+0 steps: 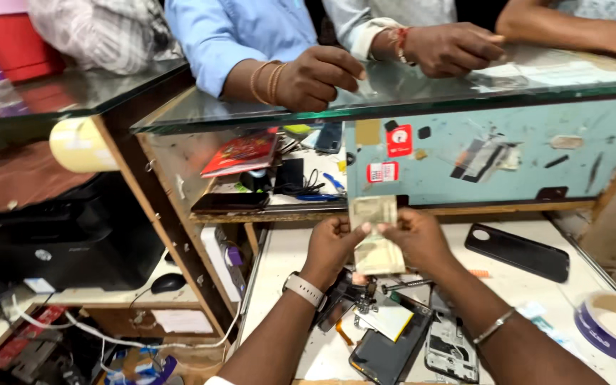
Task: The person repairs a disassembled smartphone at a workbench, using a small metal tool to pry and adjust internal components while holding the phone chassis. They briefly receive banknotes from a customer across the counter, test a blue feature phone, operate a smartphone, and resume working on the phone internals.
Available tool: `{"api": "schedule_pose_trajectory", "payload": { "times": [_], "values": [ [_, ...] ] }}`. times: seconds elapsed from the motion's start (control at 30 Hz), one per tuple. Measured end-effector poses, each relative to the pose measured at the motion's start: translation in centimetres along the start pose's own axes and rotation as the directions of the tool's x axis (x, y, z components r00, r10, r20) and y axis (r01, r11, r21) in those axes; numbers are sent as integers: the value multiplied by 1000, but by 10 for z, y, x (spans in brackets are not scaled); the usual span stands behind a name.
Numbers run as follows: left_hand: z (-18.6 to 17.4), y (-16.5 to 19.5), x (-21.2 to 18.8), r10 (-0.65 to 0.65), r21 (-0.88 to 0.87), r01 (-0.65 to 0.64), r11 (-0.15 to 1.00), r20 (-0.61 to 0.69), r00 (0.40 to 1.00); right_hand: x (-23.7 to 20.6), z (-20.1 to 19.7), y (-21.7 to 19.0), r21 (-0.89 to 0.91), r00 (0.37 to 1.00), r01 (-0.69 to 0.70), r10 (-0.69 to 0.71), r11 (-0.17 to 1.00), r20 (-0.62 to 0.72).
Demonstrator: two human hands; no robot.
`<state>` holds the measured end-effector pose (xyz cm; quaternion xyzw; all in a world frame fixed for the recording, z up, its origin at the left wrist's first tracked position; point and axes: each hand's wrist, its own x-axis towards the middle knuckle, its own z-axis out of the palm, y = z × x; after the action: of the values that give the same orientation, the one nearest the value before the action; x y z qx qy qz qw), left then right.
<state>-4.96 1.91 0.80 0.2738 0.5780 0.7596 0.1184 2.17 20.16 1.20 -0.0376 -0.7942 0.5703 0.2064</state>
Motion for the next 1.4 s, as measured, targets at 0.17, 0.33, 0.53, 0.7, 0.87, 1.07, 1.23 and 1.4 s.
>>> {"api": "schedule_pose_trajectory", "payload": {
  "times": [0.17,0.33,0.53,0.7,0.87,1.07,1.23,1.4],
  "values": [
    [6,-5,5,28,9,-28,1000,-81,996,-4,-2,-11,153,995,-59,46,987,88],
    [2,-10,8,50,29,-47,998,-96,994,-4,-6,-10,114,993,-106,100,988,59],
    [3,-20,11,60,-31,-60,998,-4,998,-1,-3,1,227,996,32,-49,973,70],
    [5,-23,11,99,14,-99,995,-3,995,-1,-1,-2,309,993,19,-55,951,107],
    [2,-23,13,79,78,-69,995,-123,989,-4,1,-4,257,989,-76,40,963,141],
    [5,-30,12,171,231,-157,960,-42,984,-6,14,5,118,963,-38,4,992,269],
    [1,-31,8,322,426,-295,855,9,947,0,23,18,182,941,147,-195,972,277],
    [-2,-29,12,169,312,-159,937,-4,986,6,14,11,323,979,2,-67,946,192]
  ]
}}
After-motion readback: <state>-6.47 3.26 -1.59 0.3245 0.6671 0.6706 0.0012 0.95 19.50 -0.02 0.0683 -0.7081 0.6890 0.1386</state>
